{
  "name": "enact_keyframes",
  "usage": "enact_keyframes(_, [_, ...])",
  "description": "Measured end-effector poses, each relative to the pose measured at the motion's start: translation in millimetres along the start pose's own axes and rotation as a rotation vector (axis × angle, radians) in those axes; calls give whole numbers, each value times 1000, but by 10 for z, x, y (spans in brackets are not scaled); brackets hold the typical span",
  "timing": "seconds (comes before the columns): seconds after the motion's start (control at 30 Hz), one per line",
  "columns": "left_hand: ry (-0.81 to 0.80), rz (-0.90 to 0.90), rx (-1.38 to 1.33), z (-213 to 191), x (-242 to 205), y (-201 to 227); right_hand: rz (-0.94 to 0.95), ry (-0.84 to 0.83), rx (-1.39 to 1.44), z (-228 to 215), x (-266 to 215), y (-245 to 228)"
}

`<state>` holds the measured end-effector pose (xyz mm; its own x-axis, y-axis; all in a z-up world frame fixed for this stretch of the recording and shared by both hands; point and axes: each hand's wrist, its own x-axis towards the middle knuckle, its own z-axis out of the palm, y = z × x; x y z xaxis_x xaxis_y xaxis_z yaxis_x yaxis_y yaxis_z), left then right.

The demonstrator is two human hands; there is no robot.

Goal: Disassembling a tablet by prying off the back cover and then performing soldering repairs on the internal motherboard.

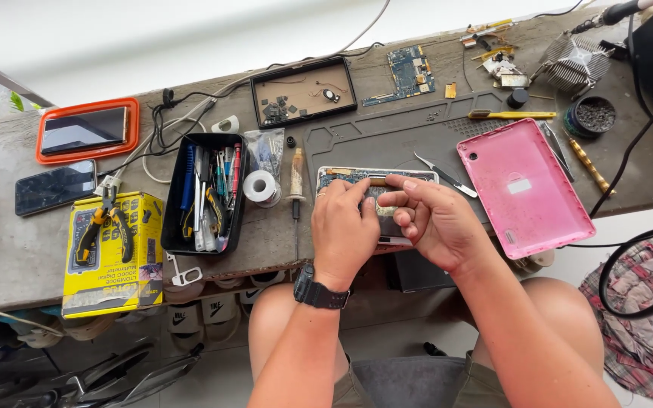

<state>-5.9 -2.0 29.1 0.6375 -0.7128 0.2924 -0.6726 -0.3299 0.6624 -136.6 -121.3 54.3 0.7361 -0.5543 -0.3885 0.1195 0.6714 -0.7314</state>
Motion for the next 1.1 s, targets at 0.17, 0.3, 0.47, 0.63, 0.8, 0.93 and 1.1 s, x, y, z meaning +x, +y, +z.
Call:
enact_keyframes(0.17, [-3,-2,2,9,-3,-14,15,-6,29,-43,9,13])
enact_keyframes(0.3, [0,2,-7,15,1,-17,22,-17,34,-52,16,15])
enact_keyframes(0.47, [13,1,-7,27,-3,-28,18,-28,11,-33,-1,26])
enact_keyframes(0.63, [26,2,-4,28,-2,-25,23,-37,11,-4,-36,28])
enact_keyframes(0.8, [37,10,2,34,-6,-2,11,-63,1,-85,12,88])
enact_keyframes(0.93, [34,13,-2,21,-7,17,-16,-81,-16,-97,33,143])
enact_keyframes(1.1, [41,11,-13,36,-13,1,-30,-98,-33,-94,28,163])
